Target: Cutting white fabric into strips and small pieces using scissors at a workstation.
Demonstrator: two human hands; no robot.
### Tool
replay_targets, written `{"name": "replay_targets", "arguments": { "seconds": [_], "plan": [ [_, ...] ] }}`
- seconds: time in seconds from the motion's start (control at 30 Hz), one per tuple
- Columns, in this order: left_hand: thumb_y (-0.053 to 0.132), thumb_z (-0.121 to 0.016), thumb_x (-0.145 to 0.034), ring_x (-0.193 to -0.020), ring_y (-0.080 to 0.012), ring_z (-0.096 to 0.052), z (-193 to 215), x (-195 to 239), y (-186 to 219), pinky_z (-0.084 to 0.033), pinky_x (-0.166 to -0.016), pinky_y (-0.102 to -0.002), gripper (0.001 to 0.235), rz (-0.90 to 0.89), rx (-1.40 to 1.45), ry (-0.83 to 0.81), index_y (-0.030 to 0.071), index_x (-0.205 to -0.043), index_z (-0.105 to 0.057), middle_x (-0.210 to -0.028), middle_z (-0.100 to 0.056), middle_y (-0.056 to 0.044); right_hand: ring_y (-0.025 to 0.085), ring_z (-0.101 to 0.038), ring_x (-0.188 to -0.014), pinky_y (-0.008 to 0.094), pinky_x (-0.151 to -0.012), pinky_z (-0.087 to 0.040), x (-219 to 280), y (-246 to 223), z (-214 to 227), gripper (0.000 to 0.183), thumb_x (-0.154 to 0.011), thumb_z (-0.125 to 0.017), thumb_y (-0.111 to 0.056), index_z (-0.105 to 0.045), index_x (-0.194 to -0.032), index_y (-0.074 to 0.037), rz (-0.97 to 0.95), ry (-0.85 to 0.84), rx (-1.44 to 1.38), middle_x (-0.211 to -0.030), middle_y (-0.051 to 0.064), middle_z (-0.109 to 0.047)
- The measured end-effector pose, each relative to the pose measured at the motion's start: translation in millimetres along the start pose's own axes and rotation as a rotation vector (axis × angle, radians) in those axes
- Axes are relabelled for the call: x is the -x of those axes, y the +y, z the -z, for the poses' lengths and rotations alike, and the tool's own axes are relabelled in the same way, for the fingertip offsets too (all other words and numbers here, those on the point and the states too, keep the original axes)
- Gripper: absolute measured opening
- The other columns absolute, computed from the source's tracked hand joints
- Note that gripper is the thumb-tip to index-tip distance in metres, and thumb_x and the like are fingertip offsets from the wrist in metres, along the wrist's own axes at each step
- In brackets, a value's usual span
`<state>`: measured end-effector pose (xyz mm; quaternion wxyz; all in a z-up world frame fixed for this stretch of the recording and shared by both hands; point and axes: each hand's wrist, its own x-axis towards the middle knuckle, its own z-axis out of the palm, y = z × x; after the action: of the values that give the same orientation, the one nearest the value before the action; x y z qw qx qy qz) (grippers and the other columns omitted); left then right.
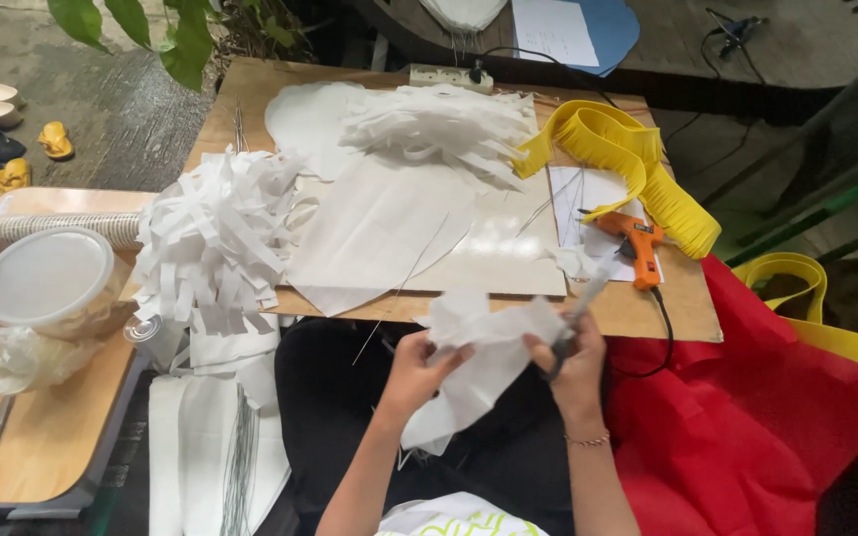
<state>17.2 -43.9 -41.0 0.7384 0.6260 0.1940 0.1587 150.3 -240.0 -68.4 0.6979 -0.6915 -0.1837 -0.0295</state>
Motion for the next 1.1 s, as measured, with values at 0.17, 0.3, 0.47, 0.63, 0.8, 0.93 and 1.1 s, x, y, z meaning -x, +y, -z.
{"name": "replay_targets", "arguments": {
  "seconds": [0.17, 0.3, 0.47, 0.63, 0.8, 0.93, 1.1],
  "plan": [
    [0.026, -0.092, -0.074, -0.060, -0.0161, -0.061, 22.4, 10.6, 61.2, -0.051, -0.061, -0.033, 0.035, -0.025, 0.046, 0.240, -0.005, -0.074, -0.074, -0.061, -0.068, -0.015, 0.013, -0.060, -0.081, 0.026, -0.071, -0.050, 13.2, 6.7, 35.9, 0.053, -0.066, -0.094, -0.013, -0.059, -0.106, -0.009, -0.019, -0.002, 0.096, -0.090, 0.002, -0.062],
    [0.013, -0.084, -0.078, -0.090, -0.0167, -0.073, 64.4, -21.5, 10.6, -0.057, -0.078, -0.027, 0.027, -0.242, 0.427, 0.407, -0.002, -0.099, -0.077, -0.100, -0.078, -0.010, 0.008, -0.058, -0.073, 0.022, -0.062, -0.045, 37.4, -21.6, 29.4, 0.045, -0.073, -0.091, -0.016, -0.062, -0.107, -0.013, -0.112, -0.340, 0.292, -0.088, 0.000, -0.067],
    [0.001, -0.078, -0.086, -0.083, -0.0113, -0.064, 82.6, -4.0, 36.8, -0.055, -0.078, -0.023, 0.010, -0.420, 0.431, 0.524, -0.003, -0.092, -0.071, -0.083, -0.064, -0.004, 0.015, -0.062, -0.082, 0.027, -0.065, -0.047, 43.4, 1.8, 29.7, 0.058, -0.069, -0.093, -0.013, -0.058, -0.116, -0.014, -0.126, -0.263, 0.121, -0.096, 0.005, -0.066],
    [-0.001, -0.082, -0.081, -0.057, -0.0074, -0.058, 40.6, 42.7, 48.9, -0.056, -0.058, -0.023, 0.013, -0.243, 0.241, 0.411, -0.001, -0.078, -0.069, -0.057, -0.056, -0.002, 0.026, -0.065, -0.114, 0.031, -0.081, -0.051, 54.1, -1.7, -1.3, 0.085, -0.062, -0.095, -0.029, -0.052, -0.131, -0.006, -0.002, -0.266, -0.228, -0.122, 0.018, -0.068],
    [0.044, -0.060, -0.085, -0.092, -0.0207, -0.074, 15.4, 59.9, 62.1, -0.057, -0.085, -0.036, 0.043, -0.424, -0.082, -0.473, 0.013, -0.109, -0.078, -0.098, -0.078, -0.006, 0.035, -0.071, -0.099, 0.041, -0.083, -0.059, 66.3, -24.2, -35.4, 0.066, -0.061, -0.093, 0.006, -0.050, -0.110, 0.003, -0.015, -0.417, -0.598, -0.113, 0.035, -0.070],
    [0.010, -0.071, -0.093, -0.075, -0.0085, -0.067, 4.8, 43.7, -11.9, -0.055, -0.073, -0.029, 0.006, -0.192, -0.174, -0.415, 0.012, -0.095, -0.077, -0.080, -0.076, -0.002, 0.023, -0.075, -0.080, 0.029, -0.070, -0.060, 46.6, -12.5, -18.8, 0.048, -0.070, -0.090, 0.004, -0.054, -0.102, 0.001, 0.115, -0.244, -0.378, -0.084, 0.022, -0.074],
    [0.012, -0.074, -0.092, -0.081, -0.0163, -0.073, -0.1, 25.9, -41.4, -0.060, -0.073, -0.034, 0.016, -0.083, -0.130, -0.457, 0.007, -0.107, -0.077, -0.088, -0.079, -0.009, 0.021, -0.073, -0.079, 0.027, -0.066, -0.059, 10.4, -40.1, -2.3, 0.048, -0.074, -0.089, 0.004, -0.051, -0.103, -0.001, 0.245, -0.094, -0.212, -0.081, 0.019, -0.071]
  ]
}}
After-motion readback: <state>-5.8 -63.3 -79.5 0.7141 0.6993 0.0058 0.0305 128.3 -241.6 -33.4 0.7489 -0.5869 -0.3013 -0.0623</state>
